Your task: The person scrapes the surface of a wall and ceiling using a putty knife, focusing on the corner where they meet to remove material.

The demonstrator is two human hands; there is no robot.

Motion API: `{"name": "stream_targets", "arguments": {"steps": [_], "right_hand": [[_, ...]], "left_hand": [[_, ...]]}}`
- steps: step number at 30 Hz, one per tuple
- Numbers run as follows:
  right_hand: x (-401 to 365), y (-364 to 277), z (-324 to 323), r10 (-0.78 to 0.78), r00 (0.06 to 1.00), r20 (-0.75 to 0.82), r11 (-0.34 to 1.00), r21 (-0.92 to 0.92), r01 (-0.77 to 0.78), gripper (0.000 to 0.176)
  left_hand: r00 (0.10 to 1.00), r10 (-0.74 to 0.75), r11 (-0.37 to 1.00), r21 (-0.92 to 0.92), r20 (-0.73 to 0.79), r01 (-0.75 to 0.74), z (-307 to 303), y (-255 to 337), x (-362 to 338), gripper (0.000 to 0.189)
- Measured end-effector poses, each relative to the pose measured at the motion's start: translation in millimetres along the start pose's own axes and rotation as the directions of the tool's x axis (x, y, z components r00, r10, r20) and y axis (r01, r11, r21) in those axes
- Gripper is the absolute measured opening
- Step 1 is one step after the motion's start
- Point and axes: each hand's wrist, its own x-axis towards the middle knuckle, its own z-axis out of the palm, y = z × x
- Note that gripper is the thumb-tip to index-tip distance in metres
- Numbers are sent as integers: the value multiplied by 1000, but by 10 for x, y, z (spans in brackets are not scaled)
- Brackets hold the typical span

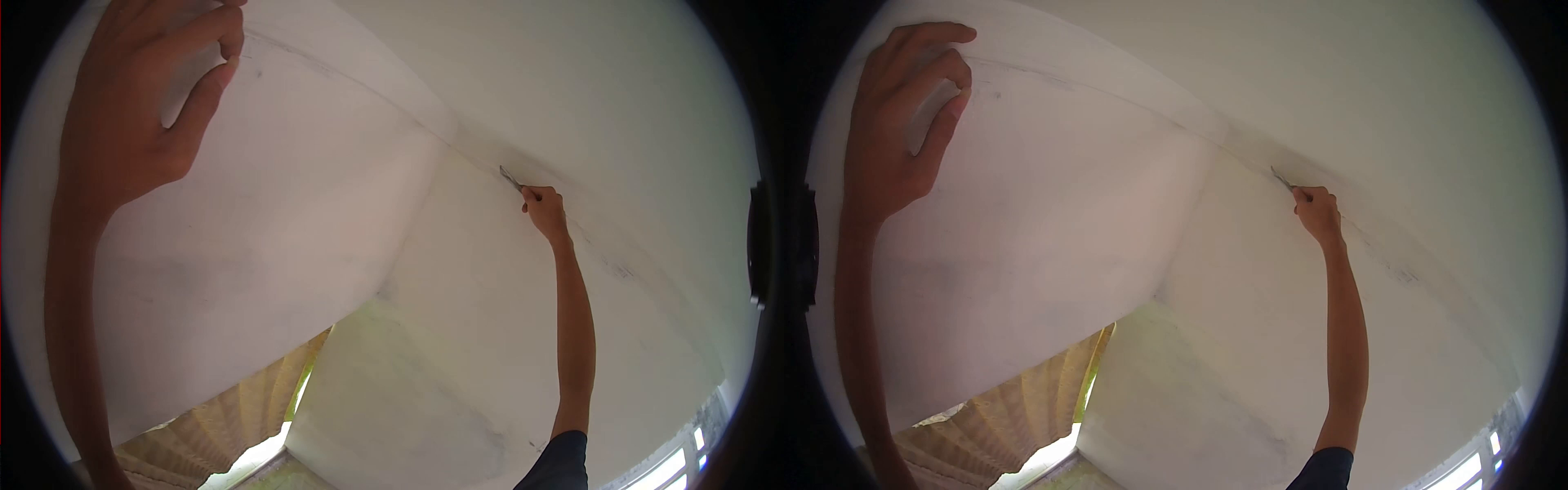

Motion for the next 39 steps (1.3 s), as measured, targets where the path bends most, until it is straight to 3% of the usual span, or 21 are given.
{"name": "stream_targets", "arguments": {"steps": [4,7,11,15,20,22,23,26,30,33,36,39], "right_hand": [[144,-322,313,-135,985,-109,988,-90,126,29],[288,-660,478,-99,983,-151,980,-187,70,27],[321,-575,398,-105,989,-108,988,-128,91,26],[71,-528,351,-161,978,-134,975,-174,137,25],[320,-832,671,-171,973,-153,966,-222,135,25],[308,-945,590,-186,979,-87,963,-215,163,25],[261,-912,557,-186,981,-51,961,-217,171,25],[104,-647,505,-202,968,-149,957,-240,163,24],[-21,-518,325,-136,987,-84,978,-169,120,25],[206,-679,599,-241,959,-152,957,-200,209,25],[346,-920,548,-151,986,-66,967,-218,134,25],[316,-848,461,-239,971,6,953,-192,235,26]], "left_hand": [[1000,6,1000,23,-16,-6,25,0,-6,5],[998,29,999,47,-58,-27,71,-15,-6,5],[990,44,999,5,-132,-44,135,-51,18,5],[983,-68,979,-200,-168,34,256,49,39,12],[982,-90,984,-166,-165,62,184,101,83,12],[984,-69,987,-153,-162,44,168,63,73,11],[985,-62,988,-152,-160,38,177,57,61,11],[985,-52,987,-157,-162,26,175,36,36,11],[986,-63,985,-168,-152,37,192,39,6,10],[988,-52,988,-151,-144,30,192,23,-8,9],[989,-36,990,-137,-144,16,198,-23,-10,9],[991,-29,987,-159,-133,8,239,-16,47,9]]}}
